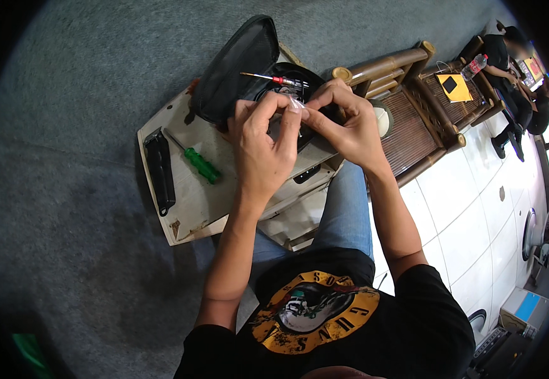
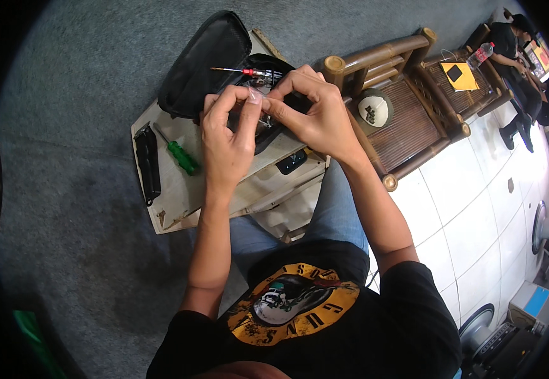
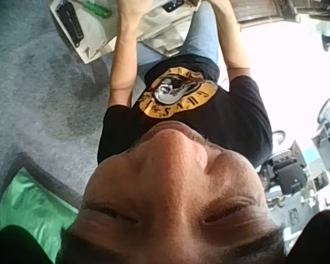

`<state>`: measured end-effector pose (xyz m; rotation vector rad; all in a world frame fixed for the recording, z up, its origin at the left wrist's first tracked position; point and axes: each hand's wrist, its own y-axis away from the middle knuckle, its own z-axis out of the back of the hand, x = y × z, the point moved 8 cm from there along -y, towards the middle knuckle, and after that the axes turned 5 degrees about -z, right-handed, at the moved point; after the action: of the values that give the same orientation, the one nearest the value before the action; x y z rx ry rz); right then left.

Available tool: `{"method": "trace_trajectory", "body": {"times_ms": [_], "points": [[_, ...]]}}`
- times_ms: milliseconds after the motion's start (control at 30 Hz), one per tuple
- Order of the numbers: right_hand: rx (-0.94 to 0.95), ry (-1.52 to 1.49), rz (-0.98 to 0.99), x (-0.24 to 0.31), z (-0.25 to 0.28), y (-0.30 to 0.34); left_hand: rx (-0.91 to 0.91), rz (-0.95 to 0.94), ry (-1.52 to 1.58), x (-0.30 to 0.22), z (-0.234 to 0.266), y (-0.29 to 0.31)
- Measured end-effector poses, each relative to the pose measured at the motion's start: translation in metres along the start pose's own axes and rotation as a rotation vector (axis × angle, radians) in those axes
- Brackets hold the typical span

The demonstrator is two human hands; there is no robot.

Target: The person unzips a small black case, removes various components, and uses a screwdriver to remove screws from a set of hair clippers.

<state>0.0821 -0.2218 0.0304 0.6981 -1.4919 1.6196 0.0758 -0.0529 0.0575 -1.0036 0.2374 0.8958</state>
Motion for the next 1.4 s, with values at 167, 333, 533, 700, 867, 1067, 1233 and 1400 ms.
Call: {"method": "trace_trajectory", "body": {"times_ms": [167, 333, 533, 700, 867, 1067, 1233, 1400], "points": [[-0.001, -0.169, -0.185, -0.019, 0.003, 0.0, 0.05, -0.09, -0.094, 0.001, 0.001, -0.001], [-0.189, 0.046, -0.011, -0.003, -0.003, 0.0, 0.137, -0.155, -0.158, 0.0, 0.008, -0.005], [-0.014, 0.226, 0.259, 0.019, -0.011, 0.0, 0.121, -0.069, -0.059, 0.004, 0.015, -0.017], [0.149, 0.377, 0.144, 0.034, -0.017, -0.008, 0.137, -0.194, -0.068, -0.007, 0.015, -0.018], [0.423, 0.388, 0.093, 0.034, -0.018, -0.016, 0.051, -0.276, -0.084, -0.008, 0.029, -0.004], [0.505, 0.559, 0.172, 0.035, -0.023, -0.019, 0.061, -0.161, -0.352, 0.005, 0.043, 0.034], [0.48, 0.641, 0.202, 0.029, -0.028, -0.027, 0.082, -0.13, -0.503, 0.005, 0.047, 0.036], [0.548, 0.624, 0.169, 0.024, -0.032, -0.029, 0.06, -0.11, -0.486, 0.011, 0.047, 0.037]]}}
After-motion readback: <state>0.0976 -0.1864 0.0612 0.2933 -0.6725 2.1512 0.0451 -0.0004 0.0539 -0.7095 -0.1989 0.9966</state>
